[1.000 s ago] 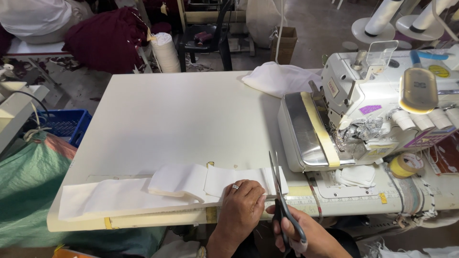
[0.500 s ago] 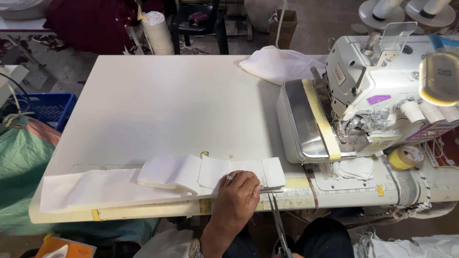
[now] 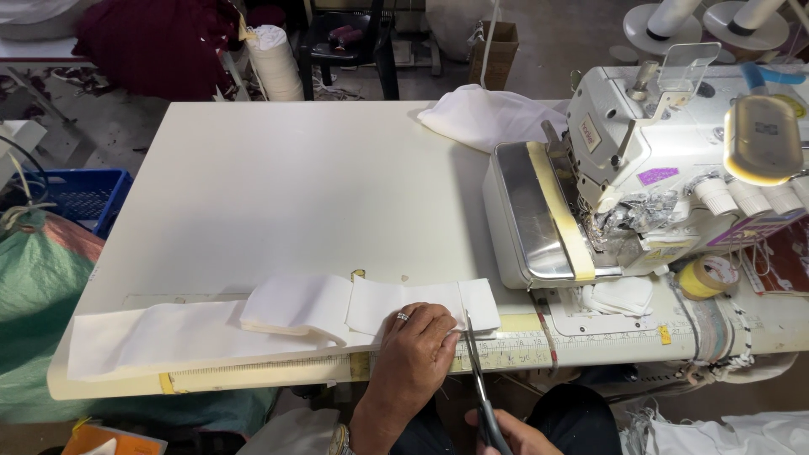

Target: Cutting a long strip of white fabric into smaller pieces using scissors

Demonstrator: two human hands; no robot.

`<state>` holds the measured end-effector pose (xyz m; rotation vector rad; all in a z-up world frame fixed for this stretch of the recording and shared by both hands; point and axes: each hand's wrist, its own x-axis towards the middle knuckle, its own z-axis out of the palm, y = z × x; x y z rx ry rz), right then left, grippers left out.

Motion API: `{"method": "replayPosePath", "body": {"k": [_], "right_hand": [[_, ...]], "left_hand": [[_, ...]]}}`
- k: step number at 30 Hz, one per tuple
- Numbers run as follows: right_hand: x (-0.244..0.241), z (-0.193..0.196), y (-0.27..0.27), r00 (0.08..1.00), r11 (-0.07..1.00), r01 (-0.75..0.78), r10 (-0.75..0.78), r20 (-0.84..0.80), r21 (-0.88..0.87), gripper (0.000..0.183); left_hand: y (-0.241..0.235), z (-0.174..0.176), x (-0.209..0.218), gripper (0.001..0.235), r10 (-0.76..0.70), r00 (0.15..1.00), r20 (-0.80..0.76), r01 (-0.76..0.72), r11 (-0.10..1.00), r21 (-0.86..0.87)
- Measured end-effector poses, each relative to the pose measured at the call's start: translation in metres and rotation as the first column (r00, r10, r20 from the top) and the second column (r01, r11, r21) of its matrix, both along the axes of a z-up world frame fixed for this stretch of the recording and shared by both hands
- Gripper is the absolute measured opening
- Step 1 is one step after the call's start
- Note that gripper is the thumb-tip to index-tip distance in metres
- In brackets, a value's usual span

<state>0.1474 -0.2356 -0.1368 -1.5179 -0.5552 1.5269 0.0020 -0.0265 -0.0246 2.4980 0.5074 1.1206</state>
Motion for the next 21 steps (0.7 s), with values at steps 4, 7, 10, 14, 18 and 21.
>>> {"method": "replayPosePath", "body": {"k": [4, 7, 10, 14, 18, 21], "right_hand": [[-0.013, 0.028, 0.026, 0.967, 0.984, 0.104, -0.065, -0.245, 0.147, 0.071], [-0.012, 0.052, 0.044, 0.939, 0.988, 0.114, -0.074, -0.337, 0.100, 0.056], [-0.023, 0.077, 0.055, 0.885, 0.972, 0.223, -0.232, -0.403, -0.071, 0.039], [-0.017, 0.054, 0.052, 0.964, 0.984, 0.152, -0.169, -0.208, -0.094, 0.045], [-0.013, 0.022, 0.044, 0.965, 0.994, 0.053, -0.075, 0.253, 0.091, 0.065], [-0.011, 0.028, 0.044, 0.977, 0.995, 0.075, -0.086, 0.196, 0.063, 0.067]], "left_hand": [[0.000, 0.004, 0.000, 0.011, 0.018, 1.000, -0.006, -0.018, 0.999, 0.043], [-0.001, 0.000, 0.001, 0.012, 0.044, 0.999, 0.009, -0.044, 0.997, 0.064], [-0.001, 0.004, 0.000, 0.014, 0.018, 0.999, 0.028, -0.019, 0.999, 0.028], [0.000, 0.000, 0.001, 0.009, 0.028, 0.999, 0.039, -0.029, 0.999, 0.029], [-0.001, 0.000, 0.000, 0.006, 0.030, 0.999, 0.024, -0.030, 0.999, 0.027], [-0.001, 0.002, 0.000, 0.007, 0.024, 1.000, 0.019, -0.024, 0.999, 0.022]]}}
